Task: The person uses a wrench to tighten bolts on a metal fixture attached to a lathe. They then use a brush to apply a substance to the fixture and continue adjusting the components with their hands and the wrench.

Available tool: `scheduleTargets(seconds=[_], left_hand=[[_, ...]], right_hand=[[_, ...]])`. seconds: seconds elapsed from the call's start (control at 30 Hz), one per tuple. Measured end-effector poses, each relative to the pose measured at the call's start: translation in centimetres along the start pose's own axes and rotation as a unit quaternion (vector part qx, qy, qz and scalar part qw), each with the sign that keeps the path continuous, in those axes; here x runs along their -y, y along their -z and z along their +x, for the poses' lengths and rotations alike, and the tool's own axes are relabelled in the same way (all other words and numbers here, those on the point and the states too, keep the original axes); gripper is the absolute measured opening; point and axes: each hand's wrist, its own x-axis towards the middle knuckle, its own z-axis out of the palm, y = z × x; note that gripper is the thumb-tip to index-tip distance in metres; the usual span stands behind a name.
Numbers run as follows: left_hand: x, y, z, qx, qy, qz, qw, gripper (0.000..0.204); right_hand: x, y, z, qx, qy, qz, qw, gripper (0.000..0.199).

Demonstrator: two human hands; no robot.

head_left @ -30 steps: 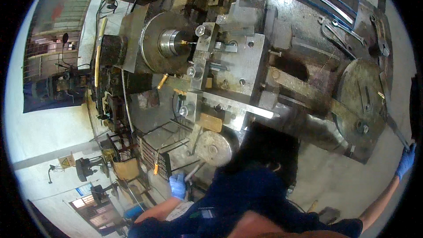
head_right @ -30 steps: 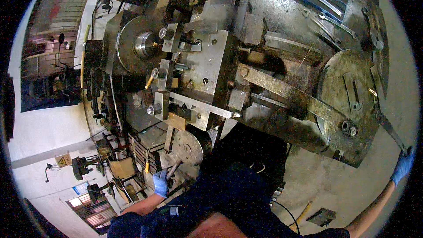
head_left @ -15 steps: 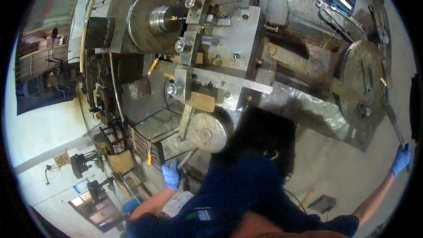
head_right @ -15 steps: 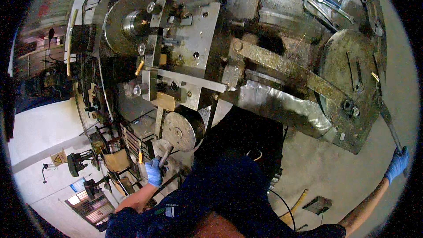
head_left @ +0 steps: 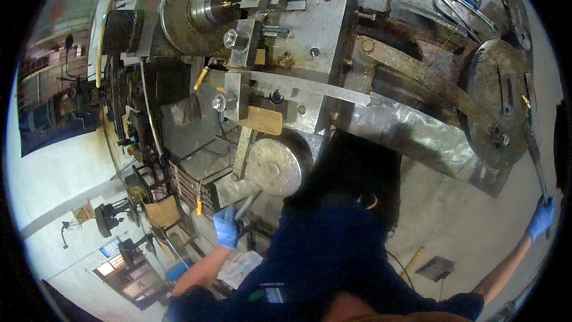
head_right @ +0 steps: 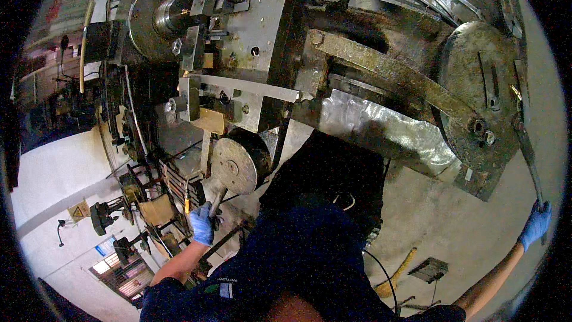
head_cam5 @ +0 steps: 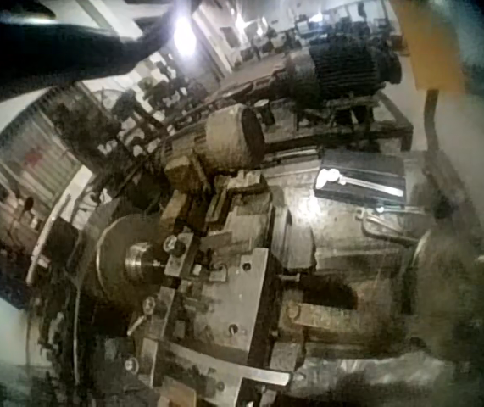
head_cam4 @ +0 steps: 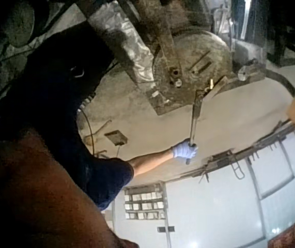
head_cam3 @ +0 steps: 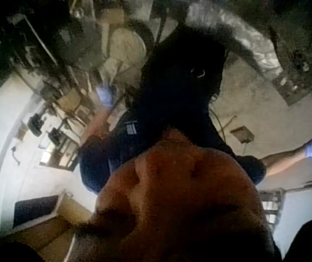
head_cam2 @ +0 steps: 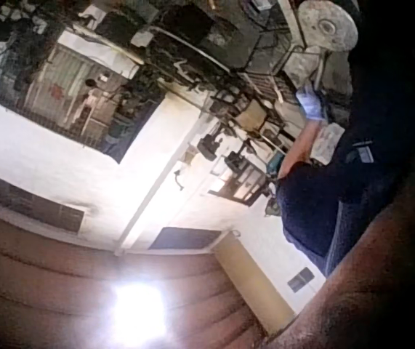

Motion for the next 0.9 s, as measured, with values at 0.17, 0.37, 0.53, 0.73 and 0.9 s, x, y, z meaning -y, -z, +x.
scheduleTargets(seconds=[0.17, 0.37, 0.53, 0.73, 0.9], left_hand=[[0.5, 0.5, 0.7, -0.01, -0.01, 0.033, 0.999, 0.028], [1.3, 0.7, 1.2, -0.024, -0.016, 0.009, 1.0, 0.03], [1.4, 0.8, 1.3, -0.038, -0.014, 0.037, 0.998, 0.032], [0.3, 0.2, 1.3, -0.047, -0.004, -0.011, 0.999, 0.033], [-0.4, 0.2, 1.4, -0.047, -0.014, 0.009, 0.999, 0.034]], right_hand=[[1.0, 1.5, -0.6, 0.033, -0.021, -0.013, 0.999, 0.044], [-0.6, 0.4, -1.3, 0.008, -0.004, -0.015, 1.0, 0.046], [1.0, 2.2, -2.2, 0.063, -0.033, -0.003, 0.997, 0.047], [0.3, 2.1, -3.7, -0.018, 0.018, -0.04, 0.999, 0.048], [1.3, 3.2, -4.6, -0.001, 0.006, -0.028, 1.0, 0.046]])
